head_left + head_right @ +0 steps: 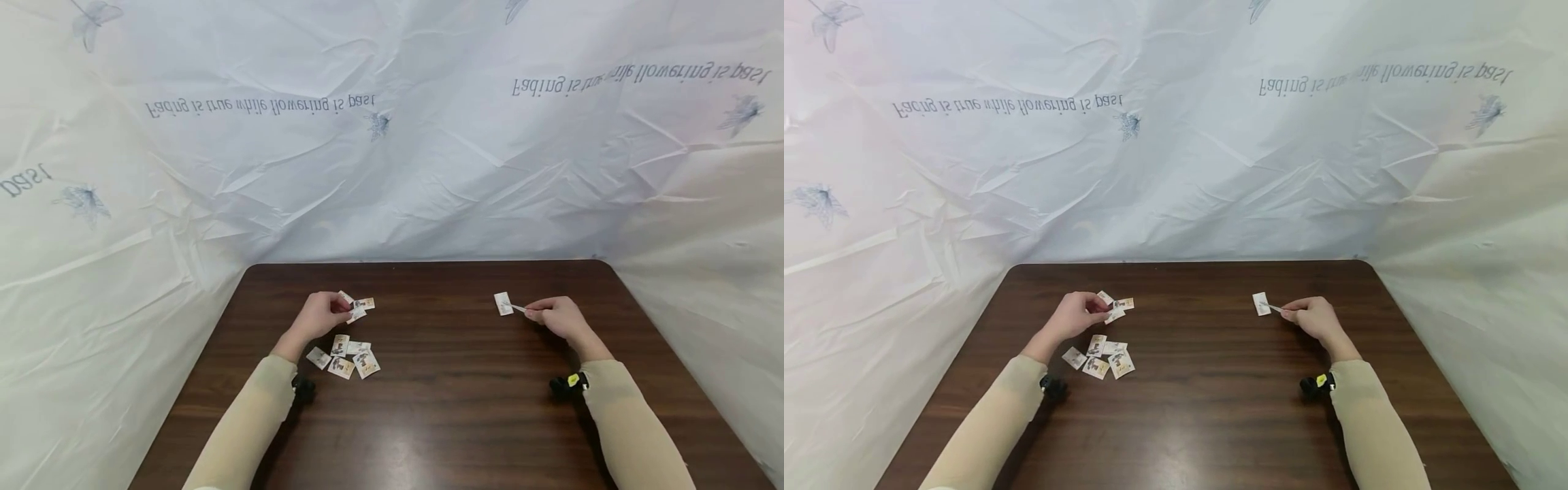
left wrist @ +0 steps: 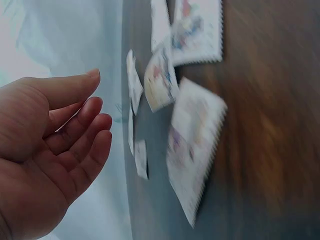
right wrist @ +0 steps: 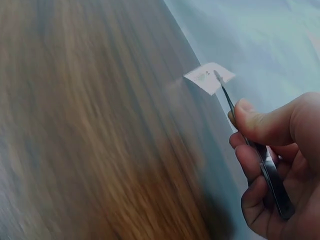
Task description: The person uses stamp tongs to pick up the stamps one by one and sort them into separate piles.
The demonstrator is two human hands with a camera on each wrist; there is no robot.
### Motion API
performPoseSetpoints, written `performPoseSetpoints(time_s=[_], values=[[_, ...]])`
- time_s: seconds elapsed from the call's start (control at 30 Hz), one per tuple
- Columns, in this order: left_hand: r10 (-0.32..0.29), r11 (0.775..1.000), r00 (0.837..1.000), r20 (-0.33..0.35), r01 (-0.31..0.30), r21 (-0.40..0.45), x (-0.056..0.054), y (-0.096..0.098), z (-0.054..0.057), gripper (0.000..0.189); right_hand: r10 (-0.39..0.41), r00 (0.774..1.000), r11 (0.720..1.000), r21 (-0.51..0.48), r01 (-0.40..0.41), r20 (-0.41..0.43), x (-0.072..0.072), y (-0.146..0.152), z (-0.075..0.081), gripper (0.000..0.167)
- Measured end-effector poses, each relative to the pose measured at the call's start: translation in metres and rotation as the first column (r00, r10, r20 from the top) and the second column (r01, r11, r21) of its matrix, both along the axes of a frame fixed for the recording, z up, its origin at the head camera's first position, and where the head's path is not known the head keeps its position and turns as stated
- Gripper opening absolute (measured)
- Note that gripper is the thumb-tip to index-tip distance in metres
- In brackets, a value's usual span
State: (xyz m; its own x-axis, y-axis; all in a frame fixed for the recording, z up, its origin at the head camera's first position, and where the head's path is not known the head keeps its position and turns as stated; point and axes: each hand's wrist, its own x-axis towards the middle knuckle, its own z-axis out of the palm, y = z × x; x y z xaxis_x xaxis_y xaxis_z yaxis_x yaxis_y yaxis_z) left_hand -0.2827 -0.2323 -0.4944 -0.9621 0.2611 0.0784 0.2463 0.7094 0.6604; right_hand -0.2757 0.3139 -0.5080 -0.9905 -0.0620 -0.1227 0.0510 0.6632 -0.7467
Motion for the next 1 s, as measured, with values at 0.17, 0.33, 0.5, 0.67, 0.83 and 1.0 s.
performPoseSetpoints(time_s=[0.17, 0.33, 0.5, 0.67, 0.83, 1.0], values=[[0.021, 1.0, 1.0, 0.017, -0.021, -0.018, -0.001, -0.009, -0.004, 0.009, -0.004, 1.0, 0.999, 0.032, 0.005, -0.026, -0.002, 0.014, -0.003, 0.04], [0.02, 0.999, 1.0, 0.003, -0.02, -0.03, -0.004, -0.011, -0.004, 0.009, -0.026, 0.999, 0.999, 0.031, 0.027, -0.029, -0.001, 0.024, -0.004, 0.04], [0.019, 0.999, 1.0, 0.0, -0.019, -0.043, -0.008, -0.012, -0.006, 0.009, -0.054, 0.998, 0.998, 0.03, 0.055, -0.032, 0.0, 0.031, -0.005, 0.04], [0.022, 0.998, 1.0, 0.004, -0.022, -0.067, -0.013, -0.012, -0.009, 0.009, -0.075, 0.996, 0.996, 0.039, 0.076, -0.046, -0.003, 0.036, -0.007, 0.039], [0.01, 0.995, 1.0, 0.0, -0.01, -0.102, -0.019, -0.008, -0.013, 0.007, -0.088, 0.995, 0.995, 0.049, 0.09, -0.051, -0.005, 0.038, -0.01, 0.04], [0.013, 0.992, 1.0, 0.01, -0.012, -0.128, -0.023, -0.002, -0.013, 0.005, -0.103, 0.994, 0.993, 0.059, 0.105, -0.046, -0.006, 0.036, -0.012, 0.039]])
